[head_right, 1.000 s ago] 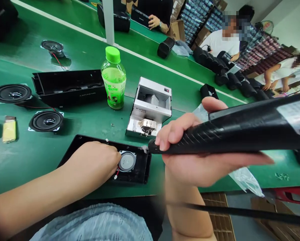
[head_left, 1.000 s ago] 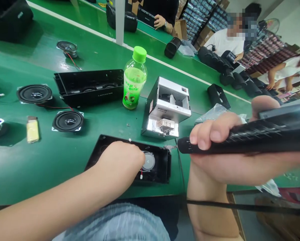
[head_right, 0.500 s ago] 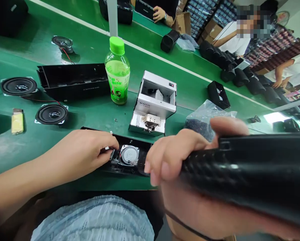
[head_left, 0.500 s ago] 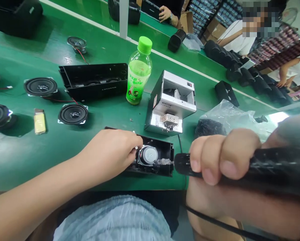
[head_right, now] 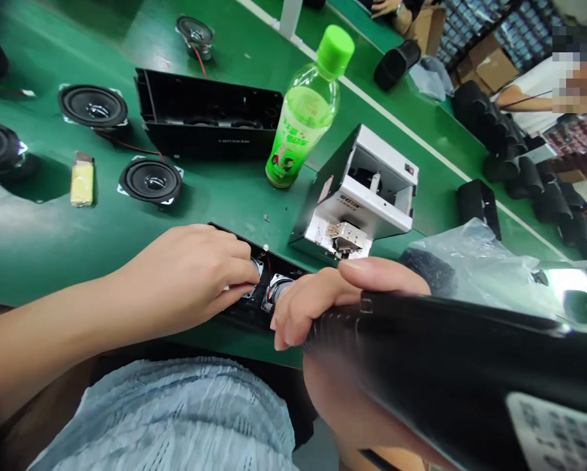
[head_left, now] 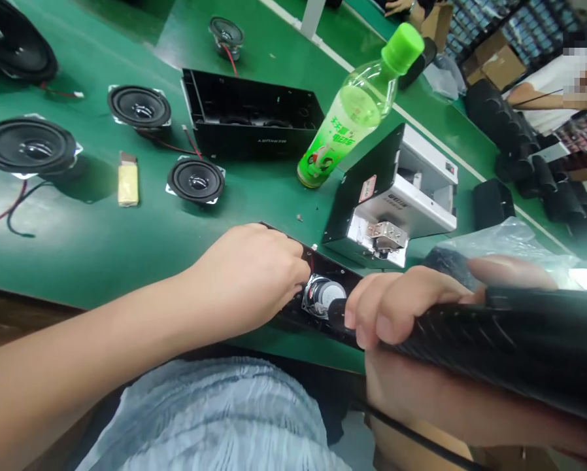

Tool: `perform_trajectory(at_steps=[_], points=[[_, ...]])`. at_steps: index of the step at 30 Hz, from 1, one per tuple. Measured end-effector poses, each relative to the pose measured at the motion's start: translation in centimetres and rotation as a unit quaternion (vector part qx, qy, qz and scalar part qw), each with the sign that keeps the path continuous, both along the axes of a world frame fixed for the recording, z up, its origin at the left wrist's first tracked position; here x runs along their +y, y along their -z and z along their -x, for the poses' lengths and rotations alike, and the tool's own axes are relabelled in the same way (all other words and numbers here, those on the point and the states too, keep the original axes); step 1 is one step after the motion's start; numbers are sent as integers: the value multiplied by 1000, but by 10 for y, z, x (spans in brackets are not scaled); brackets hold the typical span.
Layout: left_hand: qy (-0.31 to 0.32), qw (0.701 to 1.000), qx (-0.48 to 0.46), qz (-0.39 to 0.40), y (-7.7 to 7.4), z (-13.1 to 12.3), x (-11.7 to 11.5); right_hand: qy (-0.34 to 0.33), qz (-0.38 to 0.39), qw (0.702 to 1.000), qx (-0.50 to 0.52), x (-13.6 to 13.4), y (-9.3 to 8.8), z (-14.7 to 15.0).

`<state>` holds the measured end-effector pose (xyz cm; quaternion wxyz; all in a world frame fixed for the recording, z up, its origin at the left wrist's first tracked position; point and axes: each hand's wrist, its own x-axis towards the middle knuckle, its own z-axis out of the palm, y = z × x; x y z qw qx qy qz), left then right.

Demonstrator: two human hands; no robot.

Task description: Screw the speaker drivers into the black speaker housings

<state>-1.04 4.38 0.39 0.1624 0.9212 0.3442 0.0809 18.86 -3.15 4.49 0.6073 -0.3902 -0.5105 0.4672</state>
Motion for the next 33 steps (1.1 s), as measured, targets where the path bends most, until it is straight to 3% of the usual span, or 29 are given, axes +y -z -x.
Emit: perform_trajectory(at_steps=[3,6,20,26,28,31,33], points=[[1,1000,7,5,0,-2,1,64,-52,996,-19,1,8,2],[3,1000,7,7,-1,-3,2,83,-78,993,-43,1,15,4],[3,1000,-9,-3,3,-3,3,97,-106,989,-28,4,20,7],[3,1000,0,-2,0,-4,2,-18,-40,996,-73,-11,5,-2],[3,1000,5,0,-1,-5,2,-12,-43,995,-89,-18,0,-3],[3,1000,-1,3,0,-5,0,-49,-38,988,-144,-26,3,-8],[3,1000,-13,3,2,-4,-1,-119,-37,974,-191,-29,8,-15]])
